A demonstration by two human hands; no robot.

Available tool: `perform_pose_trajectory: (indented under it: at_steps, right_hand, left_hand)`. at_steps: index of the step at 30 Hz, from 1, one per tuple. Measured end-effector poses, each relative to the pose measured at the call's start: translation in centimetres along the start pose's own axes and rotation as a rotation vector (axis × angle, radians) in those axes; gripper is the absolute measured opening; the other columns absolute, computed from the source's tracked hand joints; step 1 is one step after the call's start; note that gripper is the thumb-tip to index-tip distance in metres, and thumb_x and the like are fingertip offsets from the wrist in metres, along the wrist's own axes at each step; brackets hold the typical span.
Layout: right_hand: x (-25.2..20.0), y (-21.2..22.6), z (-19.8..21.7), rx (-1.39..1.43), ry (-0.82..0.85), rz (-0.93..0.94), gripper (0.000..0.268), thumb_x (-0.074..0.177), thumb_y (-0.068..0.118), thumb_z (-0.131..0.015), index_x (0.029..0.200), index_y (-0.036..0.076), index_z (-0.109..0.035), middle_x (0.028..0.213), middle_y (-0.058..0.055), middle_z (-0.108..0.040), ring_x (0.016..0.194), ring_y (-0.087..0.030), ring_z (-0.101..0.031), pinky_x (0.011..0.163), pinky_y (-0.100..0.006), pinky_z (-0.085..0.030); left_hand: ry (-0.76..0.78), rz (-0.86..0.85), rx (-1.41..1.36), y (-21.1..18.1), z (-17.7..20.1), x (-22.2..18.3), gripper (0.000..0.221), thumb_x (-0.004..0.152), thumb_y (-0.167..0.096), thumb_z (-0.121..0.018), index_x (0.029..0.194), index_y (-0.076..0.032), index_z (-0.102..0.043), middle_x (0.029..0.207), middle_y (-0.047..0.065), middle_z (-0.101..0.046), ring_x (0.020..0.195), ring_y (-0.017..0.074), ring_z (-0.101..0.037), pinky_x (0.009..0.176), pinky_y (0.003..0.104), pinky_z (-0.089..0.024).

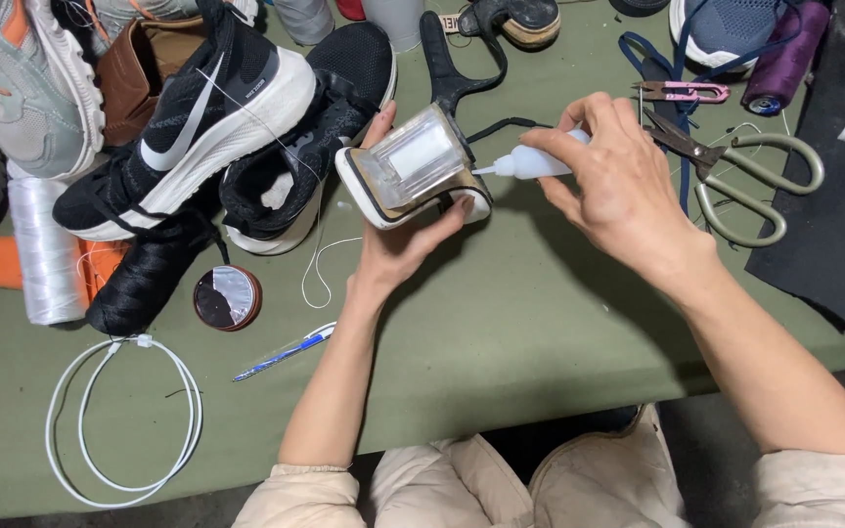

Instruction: Applying and spreading adhesive on the sole and heel of a sandal for repair.

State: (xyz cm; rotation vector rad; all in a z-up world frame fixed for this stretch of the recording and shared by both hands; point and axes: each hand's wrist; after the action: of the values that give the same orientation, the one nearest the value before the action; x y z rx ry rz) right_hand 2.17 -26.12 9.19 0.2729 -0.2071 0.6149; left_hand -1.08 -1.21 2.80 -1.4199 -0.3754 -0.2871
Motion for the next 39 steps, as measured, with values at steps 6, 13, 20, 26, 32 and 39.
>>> perform_pose_trajectory:
  at_steps: [6, 13, 20, 26, 32, 39]
  right_hand:
    - [0.0, 0.3, 0.4, -0.06, -0.003, 0.007, 0.043, 0.091, 0.016, -0.079, 0.132, 0.016, -0.066, 0.118, -0.015, -0.05, 0.1, -0.036, -0.049, 0.059, -0.05, -0.052]
    - [-0.2, 0.1, 0.7, -0.208, -0.075, 0.065, 0.045, 0.09, 0.017, -0.082, 0.132, 0.016, -0.066, 0.116, -0.014, -0.051, 0.096, -0.033, -0.05, 0.064, -0.046, -0.052]
    - [0.3, 0.4, 0.6, -0.165, -0.077, 0.072, 0.041, 0.091, 0.018, -0.081, 0.129, 0.015, -0.067, 0.115, -0.015, -0.05, 0.096, -0.034, -0.049, 0.063, -0.045, -0.048]
    - [1.0, 0.3, 1.0, -0.198, -0.113, 0.079, 0.039, 0.09, 0.018, -0.082, 0.126, 0.018, -0.067, 0.116, -0.014, -0.05, 0.098, -0.034, -0.049, 0.065, -0.046, -0.049]
    - [1.9, -0.6, 0.4, -0.261, -0.203, 0.129, 0.046, 0.082, 0.011, -0.087, 0.123, 0.018, -0.069, 0.114, -0.013, -0.05, 0.098, -0.031, -0.049, 0.071, -0.044, -0.05]
    - [2.1, -0.8, 0.5, -0.294, -0.257, 0.171, 0.043, 0.082, 0.012, -0.088, 0.12, 0.019, -0.07, 0.116, -0.011, -0.052, 0.099, -0.03, -0.05, 0.077, -0.042, -0.05]
  left_hand:
    - [0.009, -0.045, 0.046, 0.3, -0.1, -0.1, 0.099, 0.086, -0.019, -0.09, 0.16, -0.007, -0.025, 0.17, 0.012, -0.025, 0.162, 0.0265, -0.026, 0.139, 0.042, -0.018]
    - [0.031, -0.057, -0.017, 0.8, -0.4, -0.4, 0.1, 0.088, -0.017, -0.089, 0.162, -0.008, -0.023, 0.168, 0.008, -0.028, 0.148, 0.0244, -0.042, 0.134, 0.041, -0.031]
    - [0.048, -0.071, -0.118, 0.8, -0.5, -0.2, 0.101, 0.088, -0.019, -0.087, 0.162, -0.006, -0.02, 0.151, 0.014, -0.045, 0.142, 0.024, -0.046, 0.131, 0.039, -0.032]
    - [0.051, -0.002, -0.147, 0.9, -0.1, 0.0, 0.104, 0.086, -0.023, -0.087, 0.162, -0.006, -0.019, 0.161, 0.011, -0.036, 0.151, 0.0217, -0.039, 0.136, 0.04, -0.024]
    - [0.127, -0.056, 0.079, -0.4, 0.1, 0.9, 0.066, 0.088, -0.029, -0.075, 0.146, -0.012, -0.048, 0.156, 0.005, -0.046, 0.162, 0.0235, -0.015, 0.138, 0.049, -0.009]
    - [0.145, -0.057, 0.12, -0.2, 0.2, 0.8, 0.072, 0.089, -0.03, -0.073, 0.151, -0.01, -0.043, 0.163, 0.008, -0.039, 0.163, 0.0236, -0.015, 0.138, 0.049, -0.006]
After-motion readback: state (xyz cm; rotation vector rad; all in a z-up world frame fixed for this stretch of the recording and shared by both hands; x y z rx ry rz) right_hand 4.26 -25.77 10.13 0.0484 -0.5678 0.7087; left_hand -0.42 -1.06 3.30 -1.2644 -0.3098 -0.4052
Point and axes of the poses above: each hand's wrist, its own x-axis towards the middle knuckle, its own z-axis out of the back of the hand, y = z × x
